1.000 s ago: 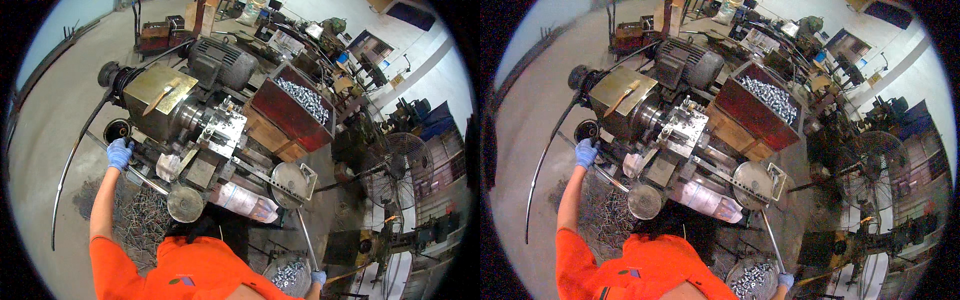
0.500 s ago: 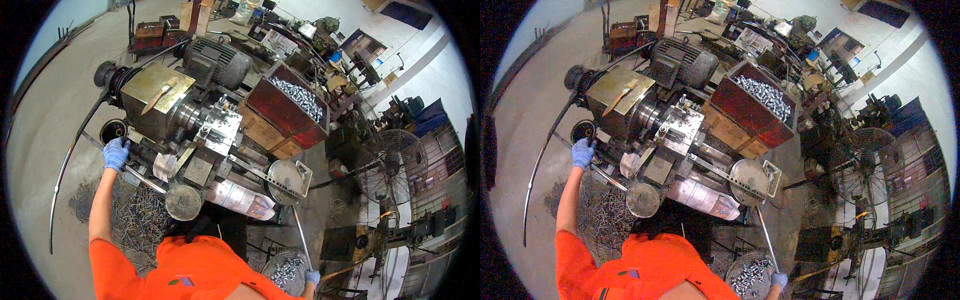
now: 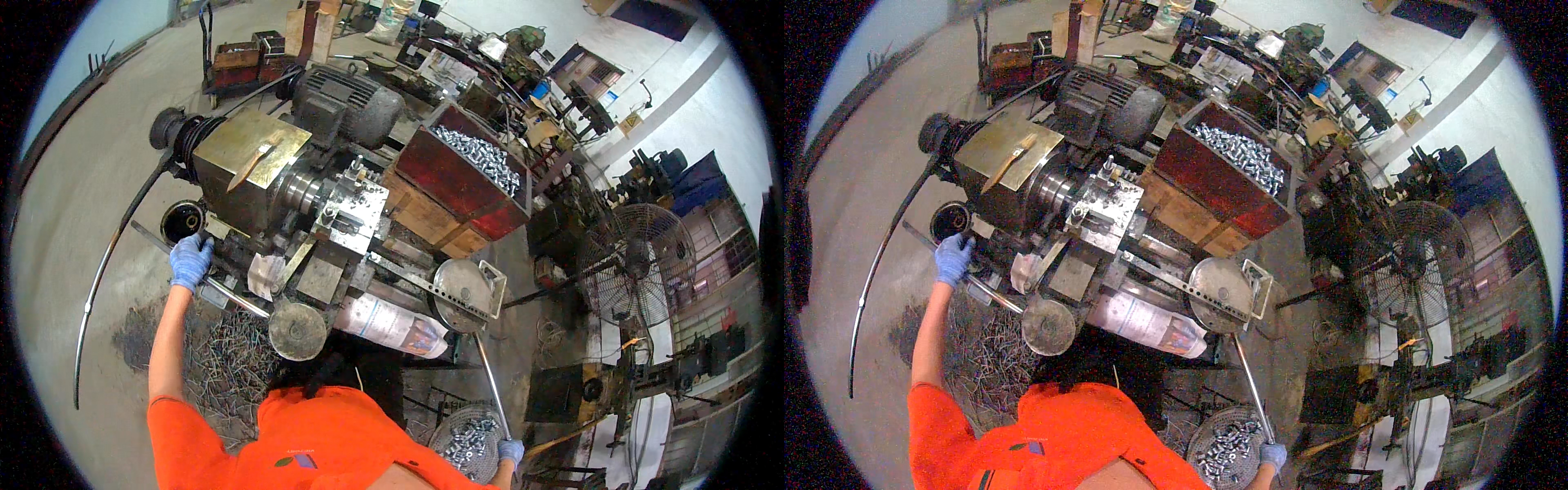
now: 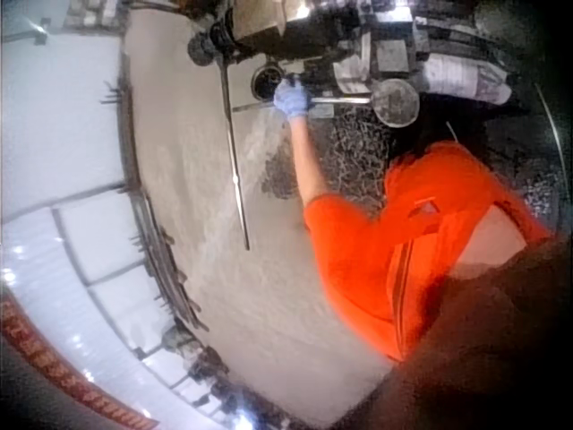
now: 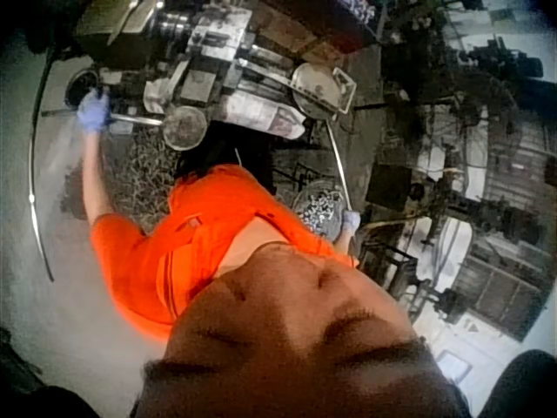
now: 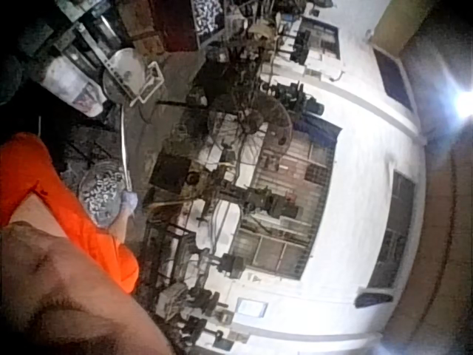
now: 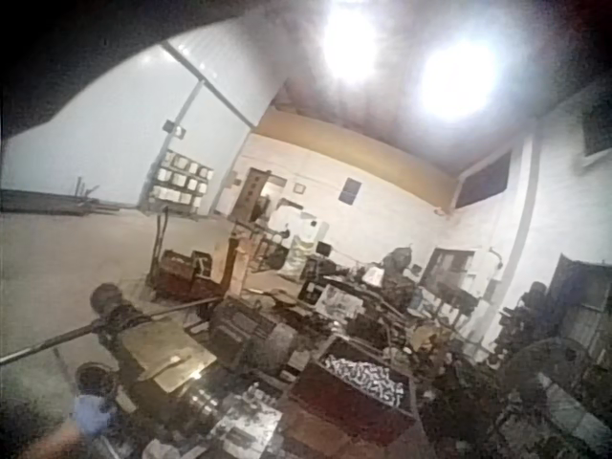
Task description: The person uses a metal lathe to process metal bolts, picking them from a bin, securing them in the machine's chuck, and dropping finished pieces into a separate container.
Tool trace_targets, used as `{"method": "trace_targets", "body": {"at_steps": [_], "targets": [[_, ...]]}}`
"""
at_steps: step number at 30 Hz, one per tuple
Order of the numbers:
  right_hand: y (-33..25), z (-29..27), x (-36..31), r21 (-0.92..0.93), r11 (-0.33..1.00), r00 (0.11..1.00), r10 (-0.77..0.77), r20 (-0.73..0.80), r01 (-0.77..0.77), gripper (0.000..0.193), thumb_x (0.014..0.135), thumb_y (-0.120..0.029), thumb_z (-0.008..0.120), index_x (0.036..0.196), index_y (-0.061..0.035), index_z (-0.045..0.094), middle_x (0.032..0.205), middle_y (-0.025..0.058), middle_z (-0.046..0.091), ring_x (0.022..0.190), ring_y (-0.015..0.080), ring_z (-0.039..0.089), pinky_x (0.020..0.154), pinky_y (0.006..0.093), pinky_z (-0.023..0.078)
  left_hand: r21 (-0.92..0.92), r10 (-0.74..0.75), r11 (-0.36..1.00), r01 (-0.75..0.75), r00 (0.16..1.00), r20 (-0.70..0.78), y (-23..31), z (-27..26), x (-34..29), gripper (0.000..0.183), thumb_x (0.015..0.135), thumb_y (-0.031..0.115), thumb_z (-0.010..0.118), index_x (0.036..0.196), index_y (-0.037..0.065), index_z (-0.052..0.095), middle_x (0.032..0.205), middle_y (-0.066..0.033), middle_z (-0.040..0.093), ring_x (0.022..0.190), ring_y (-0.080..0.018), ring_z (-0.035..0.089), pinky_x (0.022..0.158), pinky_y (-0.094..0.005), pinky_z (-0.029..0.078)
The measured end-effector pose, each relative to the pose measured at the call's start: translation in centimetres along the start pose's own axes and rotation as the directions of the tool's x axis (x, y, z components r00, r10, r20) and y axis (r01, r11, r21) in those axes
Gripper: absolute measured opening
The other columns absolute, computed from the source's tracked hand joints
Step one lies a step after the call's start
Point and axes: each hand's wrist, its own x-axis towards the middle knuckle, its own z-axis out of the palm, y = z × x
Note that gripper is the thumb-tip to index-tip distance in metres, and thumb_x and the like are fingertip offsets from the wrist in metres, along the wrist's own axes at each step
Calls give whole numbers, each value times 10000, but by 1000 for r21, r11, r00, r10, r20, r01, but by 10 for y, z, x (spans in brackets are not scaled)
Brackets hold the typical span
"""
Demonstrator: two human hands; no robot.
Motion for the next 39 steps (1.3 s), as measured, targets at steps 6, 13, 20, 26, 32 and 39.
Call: {"method": "trace_targets", "body": {"at_steps": [6,13,20,26,32,39], "targets": [[4,5,-5,1,1000,998,23,-62,-23,330,683,-302,625,798,5,662,839,239,625,825,381,617,722,451,495,26,36,999,-36,999,-2,22,-2,-13,242,807,317,569,883,105,658,800,-150,638,764,-327,607,667,-420,470],[5,2,-12,109,994,997,-5,-78,14,318,673,-278,642,757,29,638,805,255,623,781,399,620,694,454,498,-18,37,999,-38,999,-33,9,7,-11,275,817,354,569,912,116,668,804,-142,646,766,-321,614,669,-406,473],[-12,-24,-33,183,982,998,-25,-58,36,356,702,-317,634,789,28,632,847,257,623,821,392,614,732,443,494,94,32,995,-30,999,-16,0,12,-6,284,803,361,594,843,89,665,760,-145,643,706,-324,611,639,-412,467],[-15,-29,-36,128,990,999,47,22,-50,366,701,-299,638,850,35,629,928,259,613,885,393,598,777,426,482,-5,40,999,-40,999,-26,11,7,-8,277,802,362,597,878,105,668,761,-132,648,702,-303,617,642,-402,470],[7,2,-21,129,991,999,42,1,-42,354,721,-293,612,858,34,626,921,254,617,891,386,599,789,427,477,-34,46,998,-46,999,6,9,12,-4,261,821,312,599,938,89,669,777,-122,661,685,-246,634,633,-338,475],[4,-8,-28,108,993,999,45,25,-47,351,718,-283,616,907,12,634,930,249,618,897,387,599,778,424,483,-74,32,997,-33,999,-20,3,16,-5,261,807,332,605,894,96,671,764,-135,654,696,-279,633,639,-361,477]]}}
